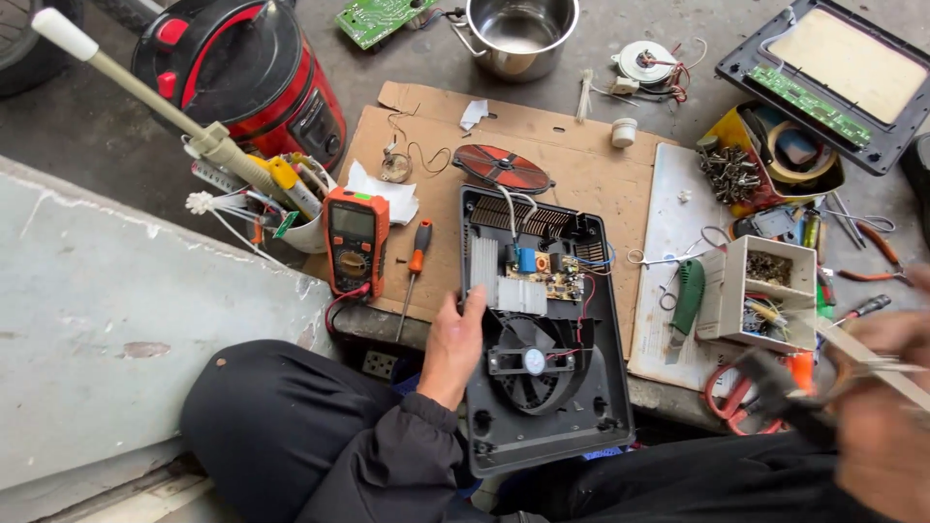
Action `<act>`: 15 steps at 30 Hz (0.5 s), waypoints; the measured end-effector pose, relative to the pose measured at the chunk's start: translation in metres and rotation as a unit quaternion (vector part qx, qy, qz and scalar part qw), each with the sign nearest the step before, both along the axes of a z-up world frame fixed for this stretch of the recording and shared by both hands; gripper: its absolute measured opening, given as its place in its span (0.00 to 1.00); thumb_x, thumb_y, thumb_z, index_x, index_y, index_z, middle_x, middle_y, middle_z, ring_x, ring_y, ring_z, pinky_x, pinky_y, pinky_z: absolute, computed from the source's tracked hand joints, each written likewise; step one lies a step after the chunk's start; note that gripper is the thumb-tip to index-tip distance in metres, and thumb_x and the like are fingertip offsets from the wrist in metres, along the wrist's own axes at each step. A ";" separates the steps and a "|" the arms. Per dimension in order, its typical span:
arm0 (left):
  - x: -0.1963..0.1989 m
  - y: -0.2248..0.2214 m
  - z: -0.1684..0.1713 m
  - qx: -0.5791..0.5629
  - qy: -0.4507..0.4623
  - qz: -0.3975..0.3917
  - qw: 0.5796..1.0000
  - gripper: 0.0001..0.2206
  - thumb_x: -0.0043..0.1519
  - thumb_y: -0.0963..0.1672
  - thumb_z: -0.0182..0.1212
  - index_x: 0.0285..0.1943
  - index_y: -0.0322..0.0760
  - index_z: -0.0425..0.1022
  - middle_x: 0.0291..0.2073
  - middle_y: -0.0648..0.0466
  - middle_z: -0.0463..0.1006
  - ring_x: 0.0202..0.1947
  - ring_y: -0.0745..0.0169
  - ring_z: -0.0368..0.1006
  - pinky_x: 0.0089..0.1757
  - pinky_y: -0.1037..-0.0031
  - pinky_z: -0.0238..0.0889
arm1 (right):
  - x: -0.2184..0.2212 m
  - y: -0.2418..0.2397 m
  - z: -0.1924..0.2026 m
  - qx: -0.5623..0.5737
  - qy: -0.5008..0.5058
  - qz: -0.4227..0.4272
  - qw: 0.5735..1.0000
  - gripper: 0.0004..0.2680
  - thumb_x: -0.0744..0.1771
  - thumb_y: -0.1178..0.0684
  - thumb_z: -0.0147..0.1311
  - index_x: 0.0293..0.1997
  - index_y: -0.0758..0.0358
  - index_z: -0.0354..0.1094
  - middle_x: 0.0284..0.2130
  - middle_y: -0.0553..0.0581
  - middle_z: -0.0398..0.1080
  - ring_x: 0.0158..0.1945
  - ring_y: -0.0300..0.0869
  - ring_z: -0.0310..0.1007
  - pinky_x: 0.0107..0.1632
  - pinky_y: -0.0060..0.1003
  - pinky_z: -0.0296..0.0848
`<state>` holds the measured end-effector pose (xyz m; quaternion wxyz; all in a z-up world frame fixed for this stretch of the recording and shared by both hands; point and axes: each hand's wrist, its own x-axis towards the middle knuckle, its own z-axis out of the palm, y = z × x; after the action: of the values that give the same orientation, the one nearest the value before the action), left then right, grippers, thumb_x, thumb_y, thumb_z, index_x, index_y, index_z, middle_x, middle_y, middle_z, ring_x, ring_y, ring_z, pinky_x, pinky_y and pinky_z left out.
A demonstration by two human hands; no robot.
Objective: Disassembling an induction cooker to inspect and repair internal components like the heating coil and circuit board.
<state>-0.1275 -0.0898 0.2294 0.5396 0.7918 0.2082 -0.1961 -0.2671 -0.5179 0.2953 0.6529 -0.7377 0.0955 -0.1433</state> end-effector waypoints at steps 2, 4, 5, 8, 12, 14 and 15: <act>-0.011 0.002 -0.015 0.005 -0.035 -0.009 0.999 0.31 0.69 0.60 0.49 0.67 0.34 0.74 0.53 0.42 0.86 0.52 0.42 0.82 0.54 0.59 0.71 | 0.030 0.091 0.029 -0.020 0.037 -0.072 0.997 0.15 0.75 0.46 0.49 0.71 0.56 0.64 0.35 0.47 0.65 0.33 0.33 0.62 0.36 0.27 0.65; -0.019 0.004 -0.026 0.010 -0.071 -0.021 0.997 0.33 0.69 0.60 0.48 0.69 0.33 0.73 0.54 0.39 0.86 0.54 0.38 0.83 0.56 0.57 0.71 | 0.045 0.146 0.040 -0.038 0.074 -0.145 0.986 0.15 0.83 0.43 0.38 0.74 0.62 0.65 0.25 0.45 0.63 0.23 0.32 0.57 0.30 0.29 0.57; -0.021 0.005 -0.030 0.004 -0.072 -0.014 0.997 0.31 0.69 0.60 0.48 0.67 0.33 0.74 0.53 0.40 0.86 0.54 0.40 0.83 0.55 0.58 0.71 | 0.046 0.156 0.037 -0.026 0.116 -0.131 0.984 0.13 0.82 0.46 0.41 0.69 0.60 0.71 0.23 0.48 0.63 0.22 0.34 0.56 0.29 0.33 0.55; -0.029 0.006 -0.045 -0.005 -0.067 0.010 0.998 0.30 0.70 0.58 0.48 0.67 0.34 0.75 0.54 0.42 0.87 0.53 0.41 0.83 0.55 0.60 0.71 | 0.047 0.177 0.020 -0.021 0.172 -0.103 0.980 0.12 0.78 0.48 0.48 0.62 0.60 0.78 0.20 0.52 0.65 0.22 0.37 0.57 0.28 0.36 0.54; -0.025 0.010 -0.110 0.021 -0.020 0.038 0.999 0.31 0.72 0.59 0.46 0.57 0.26 0.77 0.46 0.36 0.85 0.45 0.36 0.81 0.51 0.56 0.71 | 0.049 0.191 0.012 -0.049 0.185 -0.108 0.975 0.12 0.76 0.50 0.52 0.59 0.66 0.82 0.20 0.52 0.65 0.26 0.36 0.59 0.33 0.29 0.55; -0.021 0.014 -0.106 -0.015 -0.007 0.073 0.997 0.30 0.71 0.57 0.48 0.59 0.25 0.77 0.49 0.38 0.84 0.47 0.40 0.79 0.52 0.59 0.69 | 0.052 0.177 0.009 -0.060 0.185 -0.109 0.975 0.13 0.77 0.49 0.50 0.58 0.65 0.81 0.21 0.51 0.65 0.27 0.36 0.60 0.34 0.28 0.57; -0.022 0.015 -0.104 -0.047 -0.001 0.112 0.993 0.29 0.71 0.56 0.50 0.61 0.24 0.77 0.53 0.40 0.84 0.49 0.44 0.78 0.54 0.63 0.68 | 0.051 0.170 0.007 -0.067 0.176 -0.106 0.976 0.13 0.77 0.48 0.49 0.58 0.64 0.81 0.22 0.50 0.65 0.28 0.36 0.60 0.35 0.28 0.59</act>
<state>-0.1491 -0.0749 0.1252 0.5954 0.7372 0.2856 -0.1428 -0.2161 -0.3481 0.3027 0.5556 -0.7794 0.2768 -0.0855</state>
